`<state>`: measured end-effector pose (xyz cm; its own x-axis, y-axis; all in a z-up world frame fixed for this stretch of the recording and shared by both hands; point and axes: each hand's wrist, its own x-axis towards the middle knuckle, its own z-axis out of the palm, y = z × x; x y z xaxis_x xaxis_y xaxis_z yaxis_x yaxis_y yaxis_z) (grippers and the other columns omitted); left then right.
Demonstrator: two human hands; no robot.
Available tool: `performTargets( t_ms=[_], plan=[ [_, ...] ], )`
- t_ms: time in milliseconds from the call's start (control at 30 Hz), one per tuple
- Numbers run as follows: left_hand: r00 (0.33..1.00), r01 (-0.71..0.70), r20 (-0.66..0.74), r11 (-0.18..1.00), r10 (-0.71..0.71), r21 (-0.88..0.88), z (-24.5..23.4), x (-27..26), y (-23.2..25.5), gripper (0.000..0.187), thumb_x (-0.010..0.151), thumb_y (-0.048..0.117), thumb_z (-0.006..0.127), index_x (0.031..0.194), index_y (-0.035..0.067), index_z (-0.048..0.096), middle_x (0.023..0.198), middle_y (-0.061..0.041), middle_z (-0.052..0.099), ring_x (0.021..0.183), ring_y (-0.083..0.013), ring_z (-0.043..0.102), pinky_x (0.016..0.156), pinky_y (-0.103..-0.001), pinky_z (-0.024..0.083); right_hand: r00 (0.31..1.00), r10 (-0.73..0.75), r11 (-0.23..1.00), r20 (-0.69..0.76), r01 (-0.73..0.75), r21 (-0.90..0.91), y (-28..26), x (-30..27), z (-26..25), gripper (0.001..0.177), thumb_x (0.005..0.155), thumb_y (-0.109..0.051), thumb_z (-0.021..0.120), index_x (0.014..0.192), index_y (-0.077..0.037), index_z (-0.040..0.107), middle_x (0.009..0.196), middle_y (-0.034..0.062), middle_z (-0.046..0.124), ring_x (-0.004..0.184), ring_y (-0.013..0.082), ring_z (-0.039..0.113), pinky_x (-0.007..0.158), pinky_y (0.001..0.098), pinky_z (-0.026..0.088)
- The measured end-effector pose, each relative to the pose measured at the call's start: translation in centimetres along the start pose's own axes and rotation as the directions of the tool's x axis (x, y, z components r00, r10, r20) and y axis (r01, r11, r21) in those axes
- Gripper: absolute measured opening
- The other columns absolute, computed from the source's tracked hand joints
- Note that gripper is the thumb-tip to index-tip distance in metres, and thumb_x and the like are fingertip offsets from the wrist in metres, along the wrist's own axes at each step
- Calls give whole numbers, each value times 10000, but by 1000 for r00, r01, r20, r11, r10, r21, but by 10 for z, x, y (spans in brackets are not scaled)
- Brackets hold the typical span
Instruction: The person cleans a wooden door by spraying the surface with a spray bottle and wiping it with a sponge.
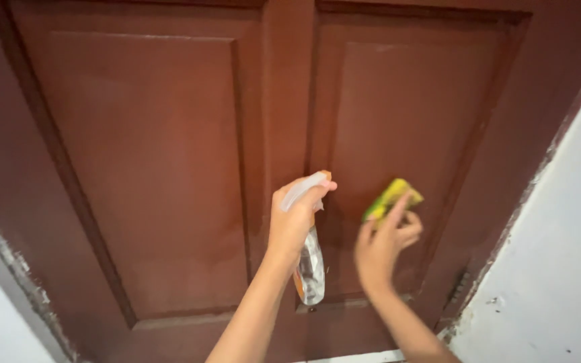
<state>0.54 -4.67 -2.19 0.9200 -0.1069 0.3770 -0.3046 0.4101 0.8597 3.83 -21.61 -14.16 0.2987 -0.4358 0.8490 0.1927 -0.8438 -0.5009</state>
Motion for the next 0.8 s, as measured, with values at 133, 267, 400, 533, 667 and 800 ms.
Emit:
performTargets(
  t_ms=[133, 267, 400, 533, 667, 800],
  plan=[
    [1000, -23, 3, 1000, 23, -5, 5, 4, -10, 354, 842, 235, 715, 1087, -14, 771, 888, -3, 721, 774, -78, 549, 718, -261, 445, 989, -151, 988, 13, 150, 46, -15, 27, -10, 824, 972, -92, 635, 1662, -59, 186, 1379, 296, 325, 1242, 424, 350, 1105, 516, 309],
    [1000, -27, -6, 1000, 27, -2, 11, 10, -16, 396, 845, 235, 708, 1150, -14, 758, 1000, -44, 780, 839, -88, 586, 809, -269, 479, 988, -139, 990, 65, 137, 42, 6, 64, -29, 781, 982, -89, 622, 1671, -113, 256, 1392, 261, 355, 1216, 378, 392, 1088, 451, 366],
    [999, -32, 27, 999, 32, 5, 14, 10, -20, 414, 851, 239, 689, 1181, -5, 739, 1030, -56, 787, 959, -98, 650, 883, -281, 495, 1000, -8, 999, 16, 9, -39, 48, 59, -30, 798, 970, -98, 643, 1654, -66, 234, 1339, 277, 352, 1218, 412, 366, 1080, 504, 325],
    [997, -47, 55, 999, 47, 2, 21, 10, -25, 421, 862, 241, 694, 1193, -15, 739, 1040, -74, 788, 975, -119, 657, 881, -302, 497, 1000, 14, 998, -2, -14, -62, 69, 38, -23, 805, 951, -111, 639, 1638, -41, 225, 1315, 272, 359, 1210, 420, 360, 1078, 521, 318],
    [999, 12, 50, 999, -14, 37, 26, 10, -26, 420, 867, 246, 687, 1205, 4, 741, 1046, -70, 787, 959, -123, 642, 881, -300, 495, 994, -108, 994, -6, 108, -23, 65, 62, -30, 794, 962, -117, 637, 1651, -58, 247, 1323, 263, 375, 1240, 408, 377, 1105, 512, 327],
    [998, -1, 68, 1000, 1, -2, 25, 12, -30, 418, 865, 238, 694, 1202, -6, 736, 1045, -80, 788, 979, -126, 663, 882, -306, 501, 998, -35, 999, 60, 37, -32, 68, 85, -42, 748, 967, -123, 639, 1630, -90, 295, 1336, 256, 389, 1237, 409, 387, 1087, 470, 354]
  ],
)
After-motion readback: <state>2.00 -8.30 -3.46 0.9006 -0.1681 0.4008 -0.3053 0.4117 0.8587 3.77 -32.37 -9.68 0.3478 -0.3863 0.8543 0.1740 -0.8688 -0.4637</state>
